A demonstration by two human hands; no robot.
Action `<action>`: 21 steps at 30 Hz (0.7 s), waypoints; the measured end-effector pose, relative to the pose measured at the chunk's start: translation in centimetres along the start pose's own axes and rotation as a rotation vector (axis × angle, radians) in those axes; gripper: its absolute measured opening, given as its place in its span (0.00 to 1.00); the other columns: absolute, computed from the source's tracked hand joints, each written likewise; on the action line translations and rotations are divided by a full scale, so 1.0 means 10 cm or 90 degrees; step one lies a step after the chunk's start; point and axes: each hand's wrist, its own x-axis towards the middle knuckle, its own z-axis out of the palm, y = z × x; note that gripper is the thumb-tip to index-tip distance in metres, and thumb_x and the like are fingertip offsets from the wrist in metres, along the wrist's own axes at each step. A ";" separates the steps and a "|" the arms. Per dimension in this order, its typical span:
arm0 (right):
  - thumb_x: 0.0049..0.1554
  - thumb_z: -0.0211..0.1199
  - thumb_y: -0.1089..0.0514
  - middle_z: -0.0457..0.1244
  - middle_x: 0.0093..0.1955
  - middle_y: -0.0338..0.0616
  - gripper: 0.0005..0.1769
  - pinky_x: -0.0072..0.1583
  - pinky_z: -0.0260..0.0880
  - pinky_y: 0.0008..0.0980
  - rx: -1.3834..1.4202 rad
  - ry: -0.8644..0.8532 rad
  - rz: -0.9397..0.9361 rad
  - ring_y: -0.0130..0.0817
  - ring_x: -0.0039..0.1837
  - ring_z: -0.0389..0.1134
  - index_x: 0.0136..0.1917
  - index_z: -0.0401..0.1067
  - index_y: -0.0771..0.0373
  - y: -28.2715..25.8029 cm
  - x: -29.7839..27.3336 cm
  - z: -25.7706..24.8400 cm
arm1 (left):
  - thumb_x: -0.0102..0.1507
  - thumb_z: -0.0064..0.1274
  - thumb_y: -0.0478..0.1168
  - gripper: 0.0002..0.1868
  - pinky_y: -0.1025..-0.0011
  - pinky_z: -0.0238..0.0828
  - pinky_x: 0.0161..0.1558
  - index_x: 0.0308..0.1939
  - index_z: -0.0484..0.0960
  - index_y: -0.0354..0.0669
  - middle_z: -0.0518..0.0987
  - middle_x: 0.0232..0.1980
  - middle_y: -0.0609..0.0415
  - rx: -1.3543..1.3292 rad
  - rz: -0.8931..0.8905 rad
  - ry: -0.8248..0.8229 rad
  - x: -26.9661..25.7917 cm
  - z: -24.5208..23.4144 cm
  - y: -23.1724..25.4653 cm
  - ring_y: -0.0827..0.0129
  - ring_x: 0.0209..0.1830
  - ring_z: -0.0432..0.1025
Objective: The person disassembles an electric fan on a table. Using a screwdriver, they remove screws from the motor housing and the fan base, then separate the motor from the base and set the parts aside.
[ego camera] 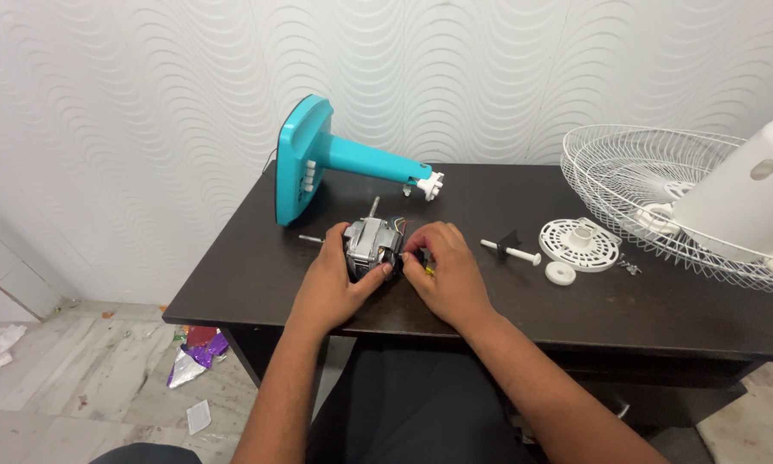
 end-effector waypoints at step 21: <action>0.54 0.66 0.67 0.68 0.44 0.41 0.08 0.43 0.68 0.29 -0.008 0.109 -0.007 0.32 0.43 0.68 0.48 0.77 0.63 -0.01 -0.02 -0.03 | 0.55 0.65 0.54 0.47 0.58 0.72 0.56 0.69 0.61 0.34 0.79 0.56 0.33 0.015 -0.016 -0.008 0.01 0.00 -0.01 0.47 0.57 0.77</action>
